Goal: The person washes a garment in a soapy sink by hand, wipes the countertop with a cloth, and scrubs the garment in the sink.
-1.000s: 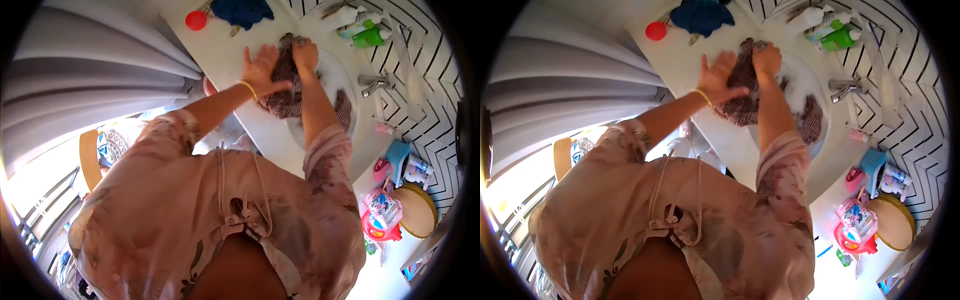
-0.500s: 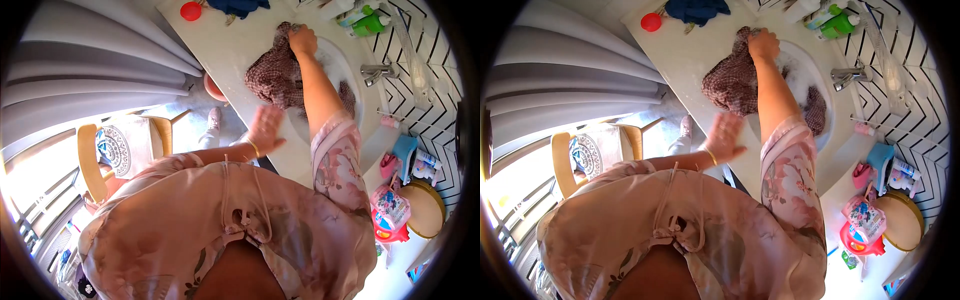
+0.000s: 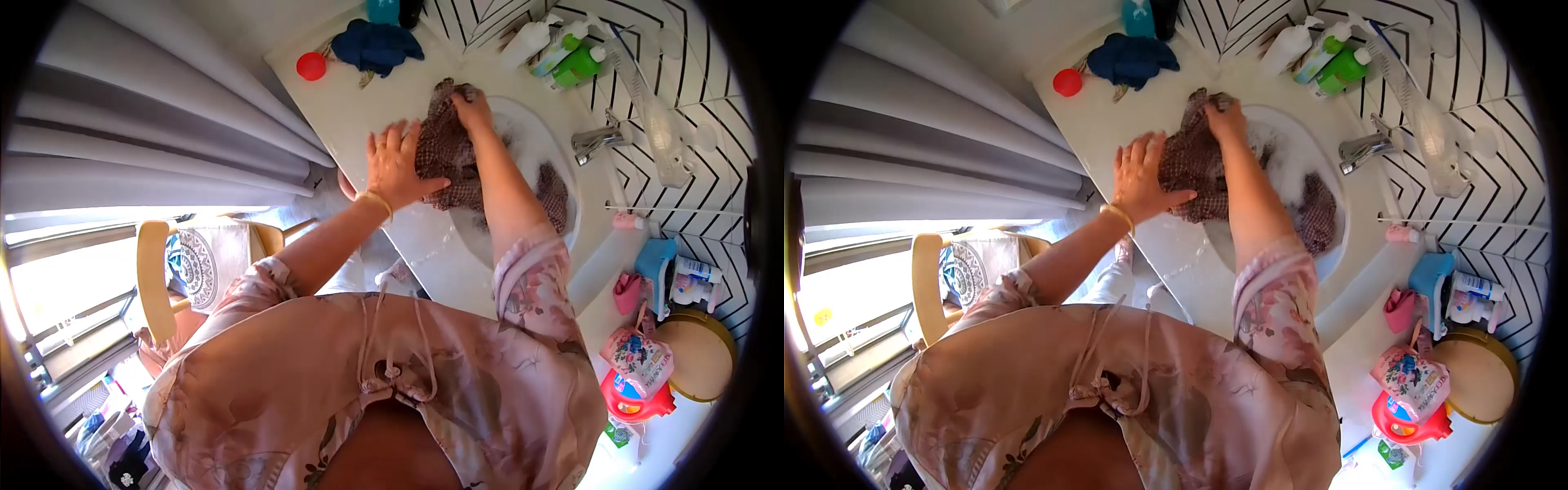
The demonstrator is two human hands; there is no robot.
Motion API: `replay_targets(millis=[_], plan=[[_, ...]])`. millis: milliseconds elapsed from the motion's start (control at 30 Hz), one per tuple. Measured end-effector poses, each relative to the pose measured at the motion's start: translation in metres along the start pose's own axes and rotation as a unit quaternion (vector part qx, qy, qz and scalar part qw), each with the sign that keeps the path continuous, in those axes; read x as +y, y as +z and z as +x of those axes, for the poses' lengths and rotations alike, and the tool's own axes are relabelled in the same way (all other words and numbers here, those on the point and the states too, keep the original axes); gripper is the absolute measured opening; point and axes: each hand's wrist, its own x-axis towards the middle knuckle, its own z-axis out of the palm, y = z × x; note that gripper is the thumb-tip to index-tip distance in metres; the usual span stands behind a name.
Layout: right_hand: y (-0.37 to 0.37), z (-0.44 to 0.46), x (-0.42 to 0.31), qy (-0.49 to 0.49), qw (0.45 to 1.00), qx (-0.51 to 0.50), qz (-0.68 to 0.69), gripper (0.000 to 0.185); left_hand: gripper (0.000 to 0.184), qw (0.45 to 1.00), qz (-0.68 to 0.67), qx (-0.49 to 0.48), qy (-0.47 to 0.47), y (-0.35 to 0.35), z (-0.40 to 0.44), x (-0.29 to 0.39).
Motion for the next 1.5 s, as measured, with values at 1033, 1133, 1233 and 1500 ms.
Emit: replay_targets(millis=[1033,1133,1233,1500], plan=[[0.023,0.025,-0.039,-0.088,0.992,0.042,-0.079,0.029,0.104,0.984,0.016,-0.170,0.058,0.039,0.035,-0.043],[-0.009,-0.070,-0.037,-0.356,0.919,0.042,-0.164,0.027,0.100,0.980,0.050,-0.180,0.065,0.037,0.037,-0.043],[-0.001,-0.111,-0.040,-0.390,0.890,0.059,-0.229,0.025,0.099,0.949,0.014,-0.312,0.044,0.025,0.047,-0.040],[0.015,0.019,-0.044,-0.187,0.957,0.155,-0.160,0.032,0.101,0.984,0.003,-0.161,0.074,0.041,0.036,-0.045]])
